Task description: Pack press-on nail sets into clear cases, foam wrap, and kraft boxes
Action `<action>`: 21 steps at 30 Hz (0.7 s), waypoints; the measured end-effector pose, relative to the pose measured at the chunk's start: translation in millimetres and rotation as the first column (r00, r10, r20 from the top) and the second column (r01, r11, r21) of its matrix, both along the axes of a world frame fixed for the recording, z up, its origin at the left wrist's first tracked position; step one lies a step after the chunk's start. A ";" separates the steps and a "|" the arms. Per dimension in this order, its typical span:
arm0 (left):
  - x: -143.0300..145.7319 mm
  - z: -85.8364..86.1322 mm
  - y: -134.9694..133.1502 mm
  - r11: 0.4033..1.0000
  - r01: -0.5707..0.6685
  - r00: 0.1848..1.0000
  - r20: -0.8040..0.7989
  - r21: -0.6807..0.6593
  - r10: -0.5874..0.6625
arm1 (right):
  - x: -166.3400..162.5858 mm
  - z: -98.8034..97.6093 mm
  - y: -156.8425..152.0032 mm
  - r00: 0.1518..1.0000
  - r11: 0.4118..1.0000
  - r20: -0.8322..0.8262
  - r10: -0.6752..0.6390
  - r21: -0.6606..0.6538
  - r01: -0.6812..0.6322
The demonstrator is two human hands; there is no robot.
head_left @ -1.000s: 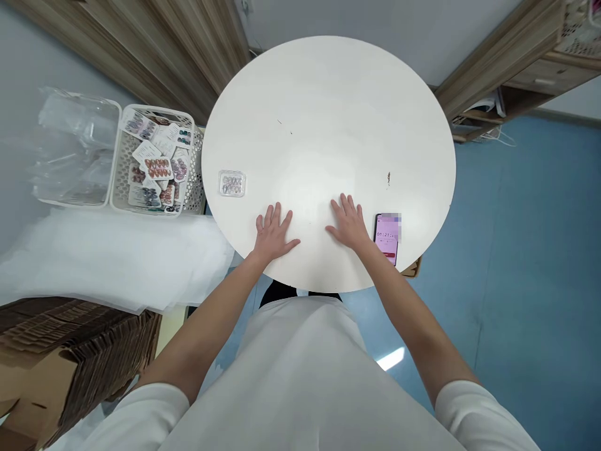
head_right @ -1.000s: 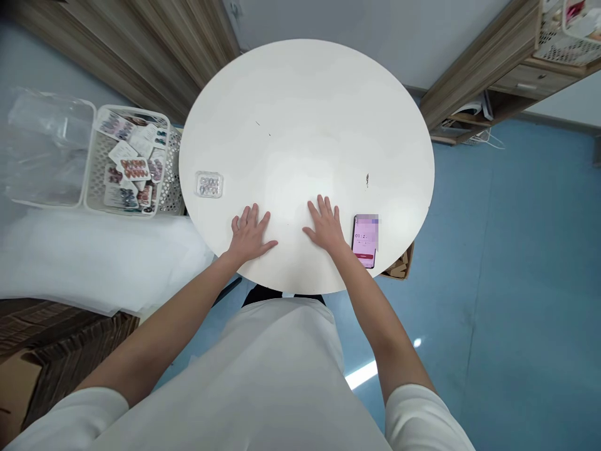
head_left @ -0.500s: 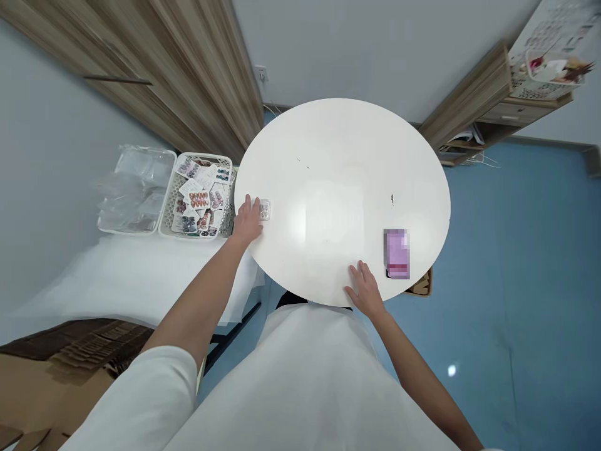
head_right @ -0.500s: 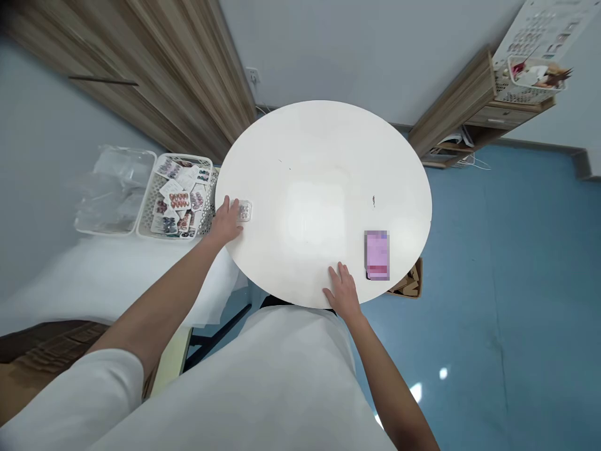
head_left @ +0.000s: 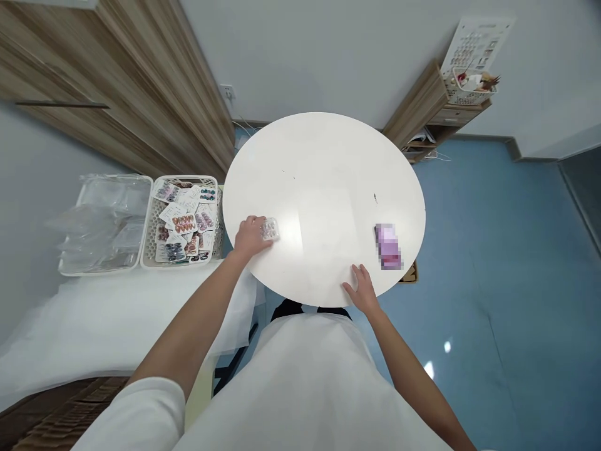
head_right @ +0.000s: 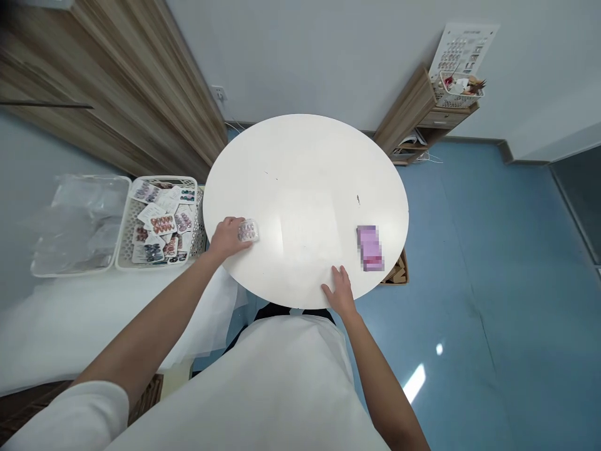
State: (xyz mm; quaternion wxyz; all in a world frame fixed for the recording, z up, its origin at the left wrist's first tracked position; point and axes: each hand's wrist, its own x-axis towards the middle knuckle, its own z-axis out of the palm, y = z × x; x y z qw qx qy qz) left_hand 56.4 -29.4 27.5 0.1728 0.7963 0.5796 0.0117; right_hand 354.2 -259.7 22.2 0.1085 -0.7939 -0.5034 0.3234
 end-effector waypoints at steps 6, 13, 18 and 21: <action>81.2 10.1 -76.1 0.989 0.140 0.976 0.175 -0.040 -0.131 | 12.9 -0.3 0.5 0.999 0.996 -0.010 -0.042 0.082 0.043; 145.6 -0.7 -118.3 0.984 0.158 0.983 0.107 -0.083 -0.149 | 36.5 2.0 -0.3 0.996 0.977 0.002 0.095 0.190 -0.093; 169.2 -6.8 -116.4 0.986 0.148 0.989 0.036 -0.074 -0.146 | 55.6 -3.6 -4.7 0.976 0.958 0.021 0.215 0.191 -0.215; 178.5 -10.1 -116.9 0.987 0.136 0.991 0.007 -0.084 -0.136 | 63.0 -5.7 -3.4 0.949 0.928 0.054 0.311 0.199 -0.316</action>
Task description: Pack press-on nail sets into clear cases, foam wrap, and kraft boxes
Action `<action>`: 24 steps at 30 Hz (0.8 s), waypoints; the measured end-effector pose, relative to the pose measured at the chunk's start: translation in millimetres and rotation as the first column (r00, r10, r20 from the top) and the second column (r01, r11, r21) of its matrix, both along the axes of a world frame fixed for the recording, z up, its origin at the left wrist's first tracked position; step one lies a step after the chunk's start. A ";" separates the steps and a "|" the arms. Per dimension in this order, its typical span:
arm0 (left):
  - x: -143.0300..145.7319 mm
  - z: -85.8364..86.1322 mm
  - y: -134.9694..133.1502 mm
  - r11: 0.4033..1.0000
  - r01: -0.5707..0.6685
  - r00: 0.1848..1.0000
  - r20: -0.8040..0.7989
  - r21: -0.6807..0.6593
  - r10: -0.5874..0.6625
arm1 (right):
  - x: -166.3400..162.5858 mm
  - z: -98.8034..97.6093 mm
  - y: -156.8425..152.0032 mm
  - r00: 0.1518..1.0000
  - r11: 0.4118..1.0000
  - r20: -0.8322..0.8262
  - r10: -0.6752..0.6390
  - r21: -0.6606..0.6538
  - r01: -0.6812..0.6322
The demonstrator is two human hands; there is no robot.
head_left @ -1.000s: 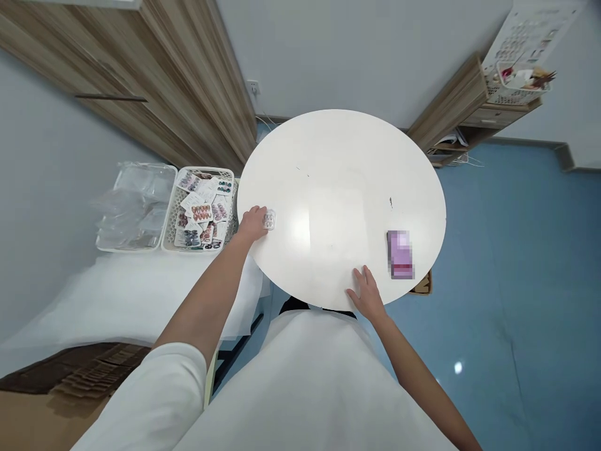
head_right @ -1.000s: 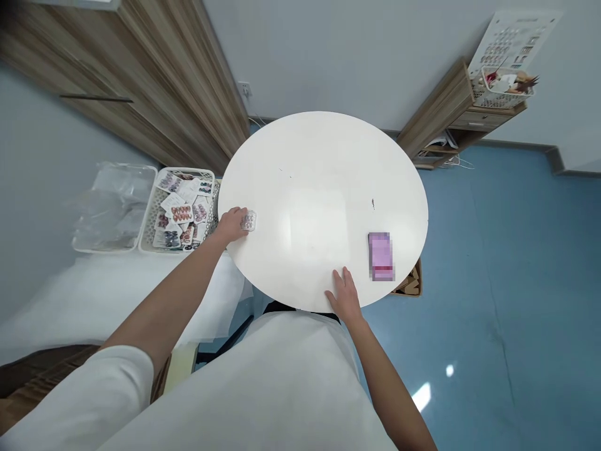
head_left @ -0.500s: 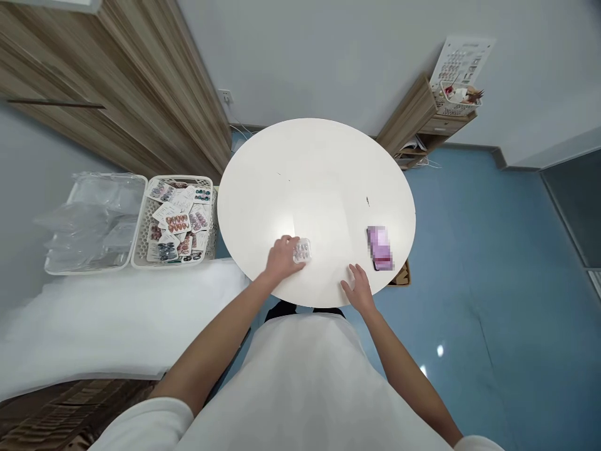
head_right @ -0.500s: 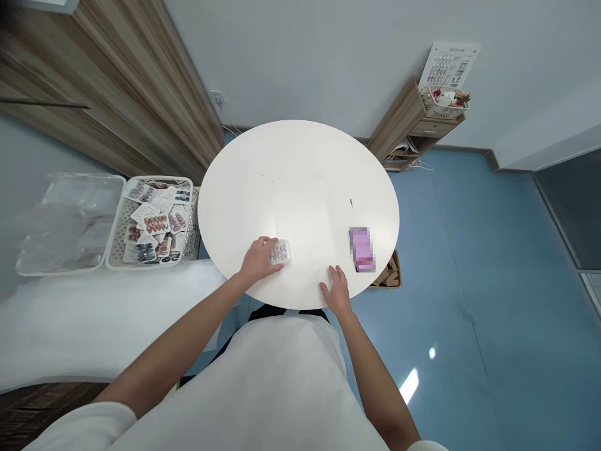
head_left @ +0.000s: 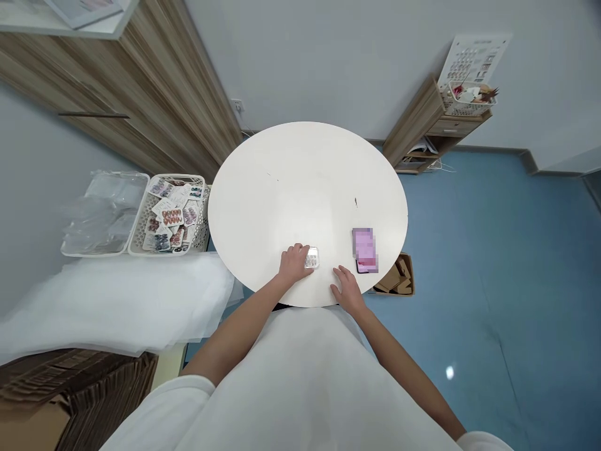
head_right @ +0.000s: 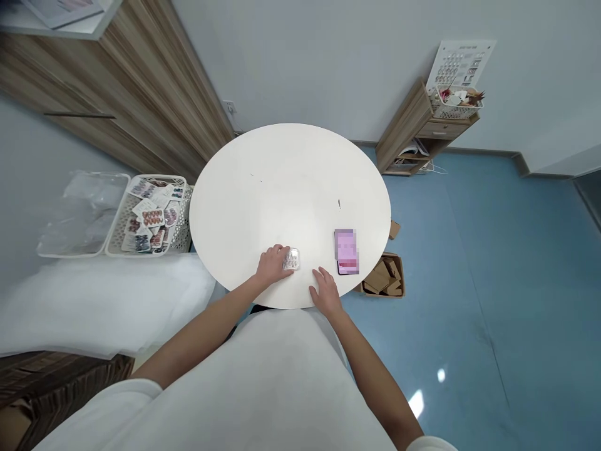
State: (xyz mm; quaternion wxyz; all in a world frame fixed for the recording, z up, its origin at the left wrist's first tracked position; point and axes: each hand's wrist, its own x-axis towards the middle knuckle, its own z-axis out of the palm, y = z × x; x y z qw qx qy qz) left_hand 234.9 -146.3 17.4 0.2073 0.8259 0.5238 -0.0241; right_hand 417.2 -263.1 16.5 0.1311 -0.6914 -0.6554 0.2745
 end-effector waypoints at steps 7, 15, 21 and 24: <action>2.3 -0.3 -11.8 0.998 -0.040 0.999 -0.015 0.045 0.040 | -4.8 -5.0 15.0 0.945 0.946 0.126 0.302 0.079 -0.313; -54.2 -3.0 -57.2 1.000 -0.029 0.998 0.054 -0.005 0.029 | 0.7 -32.2 32.8 0.854 0.855 0.269 0.446 0.153 -0.495; -56.7 -5.4 -75.2 0.998 0.037 0.997 0.059 0.047 -0.040 | -1.5 -36.1 37.7 0.850 0.851 0.280 0.447 0.161 -0.500; -49.5 -4.6 -69.4 0.996 0.029 0.997 0.069 0.087 -0.035 | -4.3 -29.3 40.3 0.902 0.906 0.196 0.385 0.104 -0.409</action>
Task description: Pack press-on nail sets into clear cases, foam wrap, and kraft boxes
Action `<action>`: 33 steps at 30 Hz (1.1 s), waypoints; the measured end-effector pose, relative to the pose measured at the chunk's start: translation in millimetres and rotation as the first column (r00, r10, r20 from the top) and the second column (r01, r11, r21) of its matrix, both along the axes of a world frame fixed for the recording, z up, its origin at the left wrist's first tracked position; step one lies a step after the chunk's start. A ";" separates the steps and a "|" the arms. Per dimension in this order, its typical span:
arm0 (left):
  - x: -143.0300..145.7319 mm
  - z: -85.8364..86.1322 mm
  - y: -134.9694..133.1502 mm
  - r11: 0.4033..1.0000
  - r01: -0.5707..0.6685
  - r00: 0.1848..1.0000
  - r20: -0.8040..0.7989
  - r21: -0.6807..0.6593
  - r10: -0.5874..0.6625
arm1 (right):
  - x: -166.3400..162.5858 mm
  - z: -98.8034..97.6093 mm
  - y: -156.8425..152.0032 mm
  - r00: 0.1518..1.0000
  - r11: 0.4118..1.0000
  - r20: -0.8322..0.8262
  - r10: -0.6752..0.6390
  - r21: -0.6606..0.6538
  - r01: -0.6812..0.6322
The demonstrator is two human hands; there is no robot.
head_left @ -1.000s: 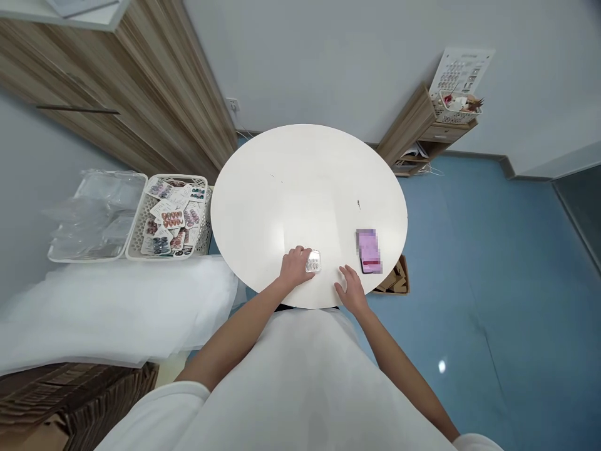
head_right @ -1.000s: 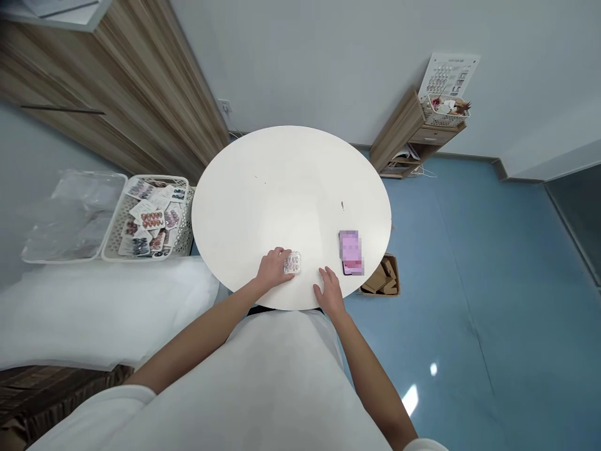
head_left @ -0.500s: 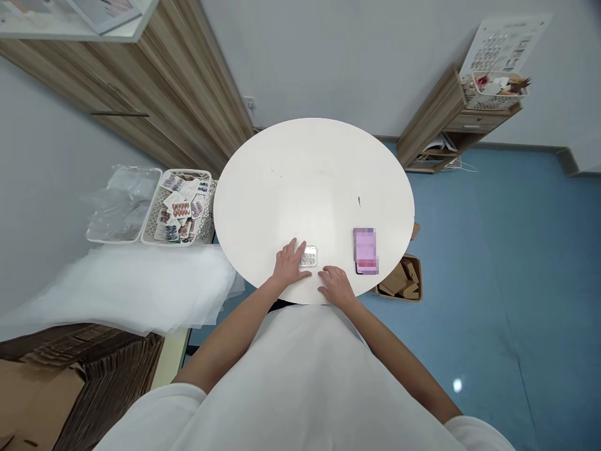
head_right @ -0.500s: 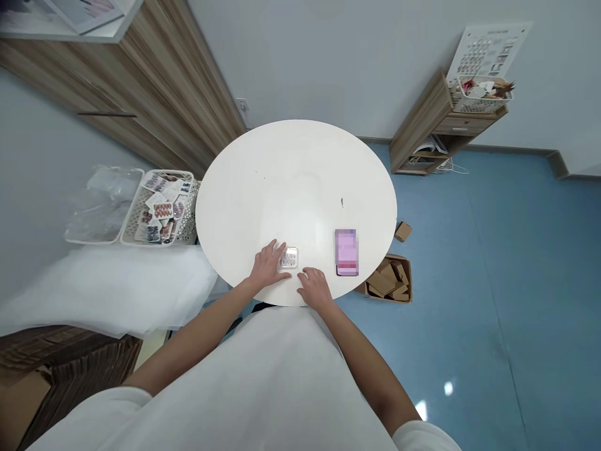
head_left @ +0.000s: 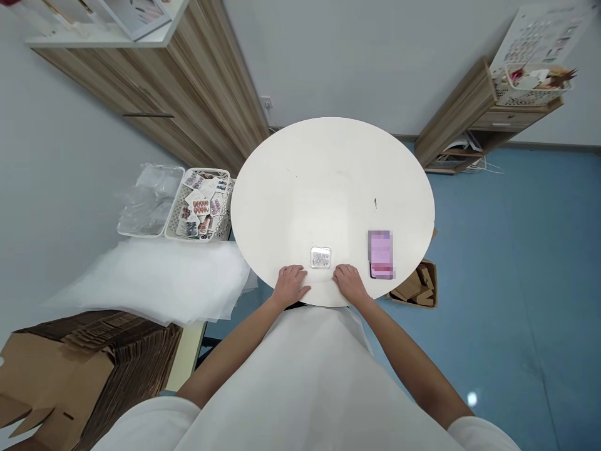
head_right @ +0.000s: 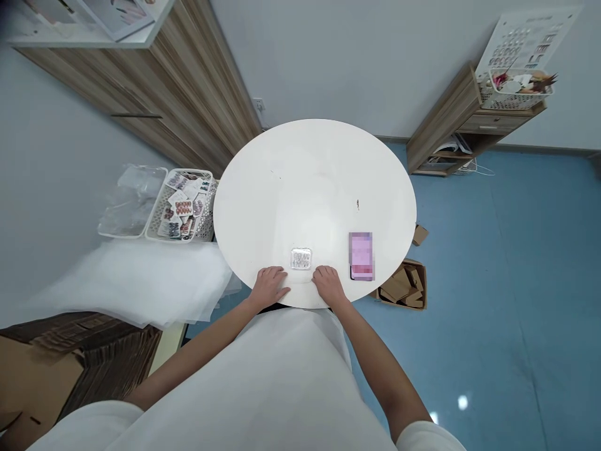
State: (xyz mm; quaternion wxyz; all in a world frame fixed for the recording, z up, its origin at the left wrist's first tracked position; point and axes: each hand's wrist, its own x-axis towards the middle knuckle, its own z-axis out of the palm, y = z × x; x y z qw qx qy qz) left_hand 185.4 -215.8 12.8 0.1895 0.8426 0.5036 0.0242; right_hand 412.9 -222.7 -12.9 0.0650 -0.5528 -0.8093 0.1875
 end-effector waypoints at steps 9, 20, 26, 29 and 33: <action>-4.2 1.4 12.6 0.998 -0.005 0.998 0.055 -0.065 0.009 | -0.6 31.0 -6.0 0.977 0.966 -0.121 -0.174 -0.216 0.145; -15.7 5.9 30.0 0.970 -0.098 0.970 0.197 -0.224 0.144 | -1.0 31.5 0.1 0.971 0.957 -0.066 -0.231 -0.195 0.215; -14.3 5.7 53.3 0.856 -0.334 0.848 0.270 -0.395 0.456 | -1.3 32.8 23.7 0.891 0.857 -0.044 -0.451 -0.298 0.420; -9.5 0.4 63.3 0.798 -0.418 0.807 0.225 -0.433 0.545 | -4.3 28.4 34.9 0.865 0.817 0.017 -0.502 -0.319 0.480; -1.5 -6.3 69.6 0.788 -0.475 0.814 0.143 -0.391 0.562 | -9.7 21.2 42.2 0.872 0.815 0.105 -0.478 -0.318 0.485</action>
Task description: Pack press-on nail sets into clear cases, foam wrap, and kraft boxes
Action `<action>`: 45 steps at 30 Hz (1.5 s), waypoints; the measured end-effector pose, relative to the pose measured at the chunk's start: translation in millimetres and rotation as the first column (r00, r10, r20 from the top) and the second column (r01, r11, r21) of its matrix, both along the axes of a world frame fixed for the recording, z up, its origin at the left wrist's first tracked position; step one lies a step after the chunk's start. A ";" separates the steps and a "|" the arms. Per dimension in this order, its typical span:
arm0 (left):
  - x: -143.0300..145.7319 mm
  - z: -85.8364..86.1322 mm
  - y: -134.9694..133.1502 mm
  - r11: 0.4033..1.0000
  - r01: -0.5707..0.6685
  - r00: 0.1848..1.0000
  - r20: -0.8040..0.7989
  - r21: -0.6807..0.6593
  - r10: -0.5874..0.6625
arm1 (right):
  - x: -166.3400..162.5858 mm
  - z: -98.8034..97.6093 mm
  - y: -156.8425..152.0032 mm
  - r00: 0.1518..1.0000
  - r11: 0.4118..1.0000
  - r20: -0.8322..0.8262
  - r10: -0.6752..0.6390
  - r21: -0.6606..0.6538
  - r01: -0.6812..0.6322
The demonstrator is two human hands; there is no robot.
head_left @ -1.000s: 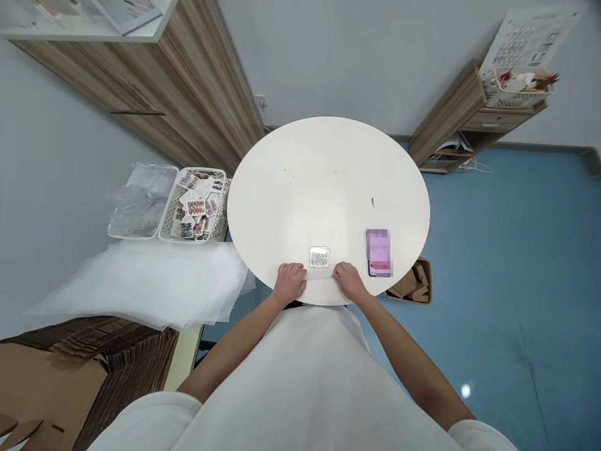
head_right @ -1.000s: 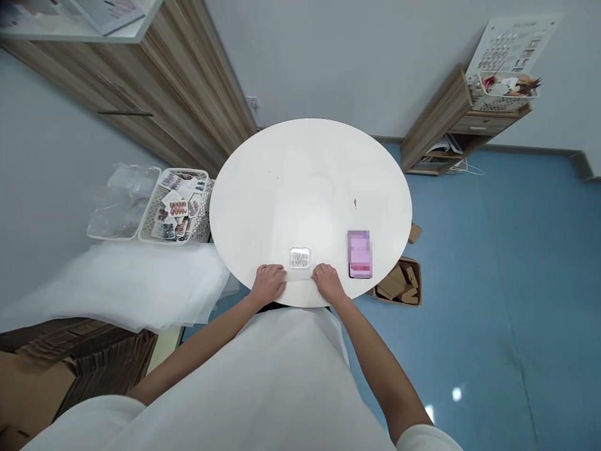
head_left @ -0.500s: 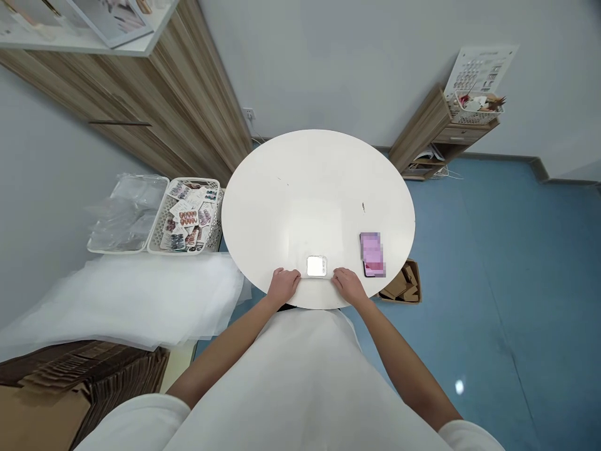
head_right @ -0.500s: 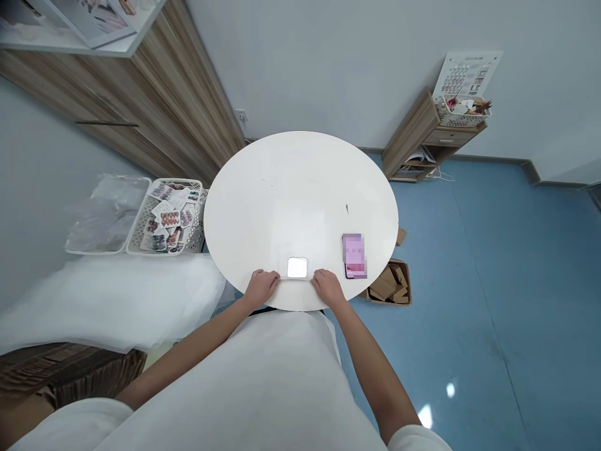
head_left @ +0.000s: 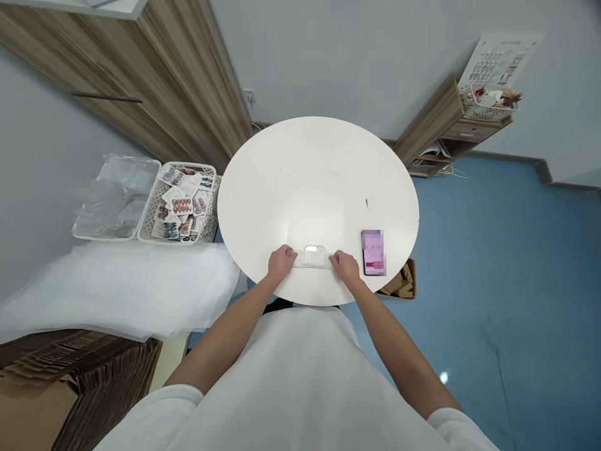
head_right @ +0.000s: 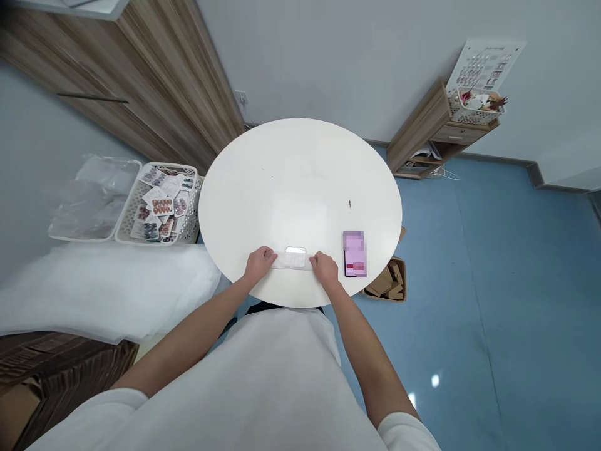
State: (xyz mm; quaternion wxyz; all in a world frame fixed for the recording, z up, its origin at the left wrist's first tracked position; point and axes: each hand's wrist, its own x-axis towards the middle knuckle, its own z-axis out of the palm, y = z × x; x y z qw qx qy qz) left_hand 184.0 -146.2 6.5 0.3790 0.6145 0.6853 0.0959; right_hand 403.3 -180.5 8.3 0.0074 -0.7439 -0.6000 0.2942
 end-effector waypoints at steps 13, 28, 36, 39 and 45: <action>10.5 -1.3 -4.9 0.779 0.565 0.825 -0.203 0.271 -0.528 | -8.1 -7.5 -13.8 0.881 0.821 0.105 0.462 0.327 -0.469; 4.7 11.4 -10.6 0.658 0.698 0.712 -0.179 0.281 -0.679 | -13.1 1.5 -15.4 0.808 0.778 0.031 0.588 0.251 -0.576; -3.3 25.9 -29.0 0.645 0.737 0.671 -0.102 0.204 -0.734 | -14.2 24.9 -45.3 0.776 0.770 -0.050 0.629 0.179 -0.613; -2.5 29.3 -24.0 0.642 0.727 0.677 -0.100 0.243 -0.729 | -11.7 29.0 -40.5 0.793 0.780 -0.037 0.608 0.212 -0.588; -2.8 36.5 -8.6 0.640 0.711 0.700 -0.200 0.293 -0.686 | -9.2 37.3 -20.4 0.845 0.809 -0.001 0.534 0.292 -0.511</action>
